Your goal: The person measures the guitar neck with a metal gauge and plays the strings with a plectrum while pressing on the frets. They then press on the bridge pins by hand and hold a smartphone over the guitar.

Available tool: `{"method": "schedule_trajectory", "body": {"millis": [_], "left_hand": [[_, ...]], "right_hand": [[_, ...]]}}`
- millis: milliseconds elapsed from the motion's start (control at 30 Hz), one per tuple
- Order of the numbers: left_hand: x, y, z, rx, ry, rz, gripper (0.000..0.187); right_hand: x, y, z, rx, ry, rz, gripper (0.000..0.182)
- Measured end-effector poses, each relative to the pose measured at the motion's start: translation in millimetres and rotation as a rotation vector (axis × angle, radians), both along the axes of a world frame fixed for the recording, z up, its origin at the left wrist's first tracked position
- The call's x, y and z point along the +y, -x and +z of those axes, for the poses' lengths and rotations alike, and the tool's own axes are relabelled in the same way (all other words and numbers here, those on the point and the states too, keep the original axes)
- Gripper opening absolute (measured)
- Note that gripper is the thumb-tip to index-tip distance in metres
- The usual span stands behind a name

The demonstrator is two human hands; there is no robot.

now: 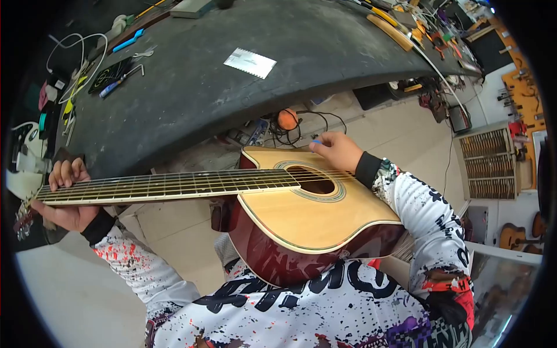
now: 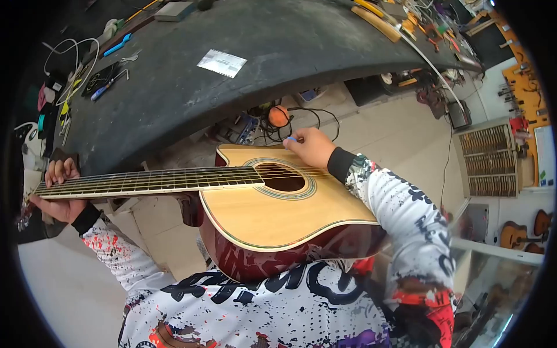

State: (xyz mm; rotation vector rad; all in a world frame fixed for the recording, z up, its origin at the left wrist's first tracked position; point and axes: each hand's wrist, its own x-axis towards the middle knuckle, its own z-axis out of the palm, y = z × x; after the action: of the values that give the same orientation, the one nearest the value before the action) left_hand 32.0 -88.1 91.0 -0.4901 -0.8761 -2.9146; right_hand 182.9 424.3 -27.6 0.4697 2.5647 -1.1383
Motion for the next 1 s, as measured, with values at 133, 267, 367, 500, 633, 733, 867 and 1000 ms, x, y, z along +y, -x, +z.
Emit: {"method": "schedule_trajectory", "body": {"millis": [133,267,367,500,633,733,867,1000], "left_hand": [[-5.0,-2.2,-2.7,-0.001,0.038,-0.021,0.060],[-15.1,3.6,-9.0,0.029,0.026,-0.072,0.064],[5.9,-7.8,1.6,0.064,0.144,0.062,0.077],[-11.4,1.2,-14.9,0.132,0.139,0.091,0.107],[-21.3,8.6,-23.6,0.224,0.147,-0.043,0.098],[-22.8,12.5,-20.8,0.247,0.119,-0.112,0.095],[-27.7,11.0,-25.7,0.246,0.127,-0.094,0.092],[-28.9,14.2,-25.9,0.272,0.121,-0.113,0.093]], "right_hand": [[-7.5,-8.2,18.9,0.106,0.377,0.146,0.027],[-6.9,-8.6,29.2,0.130,0.515,0.282,0.025],[-8.5,-9.5,26.2,0.087,-0.100,0.194,0.024],[-26.7,-24.2,82.2,0.321,0.514,0.472,0.026],[-18.8,-12.5,37.0,0.120,0.288,0.311,0.030],[-1.4,2.6,7.3,-0.040,0.033,0.129,0.030],[-6.9,-12.7,22.8,0.085,0.322,0.227,0.025],[-6.0,-13.4,20.1,0.099,0.473,0.198,0.028]]}}
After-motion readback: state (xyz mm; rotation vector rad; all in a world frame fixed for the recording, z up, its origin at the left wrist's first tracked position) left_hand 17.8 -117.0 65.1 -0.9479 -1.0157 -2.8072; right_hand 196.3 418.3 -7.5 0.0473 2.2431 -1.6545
